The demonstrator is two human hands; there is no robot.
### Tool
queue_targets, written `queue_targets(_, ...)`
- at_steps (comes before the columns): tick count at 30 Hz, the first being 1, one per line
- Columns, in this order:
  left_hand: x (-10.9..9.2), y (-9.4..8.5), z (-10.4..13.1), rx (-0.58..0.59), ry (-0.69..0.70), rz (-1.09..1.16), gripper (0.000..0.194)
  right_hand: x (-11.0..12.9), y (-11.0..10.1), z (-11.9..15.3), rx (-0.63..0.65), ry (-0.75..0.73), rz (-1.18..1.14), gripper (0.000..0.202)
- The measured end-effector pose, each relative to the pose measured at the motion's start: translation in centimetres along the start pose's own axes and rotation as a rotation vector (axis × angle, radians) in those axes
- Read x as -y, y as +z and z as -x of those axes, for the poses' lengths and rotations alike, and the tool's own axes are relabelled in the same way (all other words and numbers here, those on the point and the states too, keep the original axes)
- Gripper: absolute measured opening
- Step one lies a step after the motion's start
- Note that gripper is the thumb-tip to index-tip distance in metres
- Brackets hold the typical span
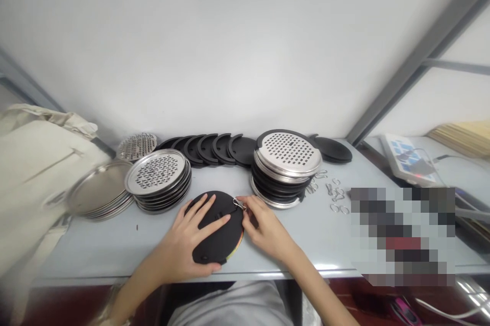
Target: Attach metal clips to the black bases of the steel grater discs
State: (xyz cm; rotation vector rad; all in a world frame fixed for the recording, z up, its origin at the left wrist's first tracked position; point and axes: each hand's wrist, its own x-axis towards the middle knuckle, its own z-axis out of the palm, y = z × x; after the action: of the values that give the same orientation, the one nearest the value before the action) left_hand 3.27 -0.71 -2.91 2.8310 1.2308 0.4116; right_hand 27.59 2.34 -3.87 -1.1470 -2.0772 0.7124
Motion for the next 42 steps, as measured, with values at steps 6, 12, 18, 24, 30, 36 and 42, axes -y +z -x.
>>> queue_targets(6,0.0,0.0,0.0,-0.006,0.002,0.007,0.089,-0.4,0.2,-0.2,-0.018,-0.006,0.038,0.028)
queue_targets(12,0.0,0.0,0.0,-0.016,0.003,0.014,0.089,-0.6,0.2,-0.1,-0.018,0.001,0.019,0.031)
queue_targets(18,0.0,-0.1,0.0,-0.001,-0.003,0.011,0.089,-0.8,0.3,-0.1,0.016,-0.018,0.009,0.039)
queue_targets(24,-0.1,-0.1,0.0,0.0,-0.007,0.006,0.087,-1.0,0.3,-0.1,0.006,-0.064,0.047,0.04)
queue_targets(30,-0.1,-0.1,0.0,0.003,-0.007,0.01,0.088,-1.6,0.6,0.0,-0.005,-0.092,0.057,0.038)
queue_targets(36,0.0,-0.1,-0.1,0.013,-0.007,0.014,0.088,-1.1,0.2,0.0,-0.01,-0.059,-0.003,0.035)
queue_targets(42,0.0,0.0,0.0,0.03,-0.008,0.015,0.091,-0.9,-0.1,0.0,-0.064,-0.068,-0.006,0.03)
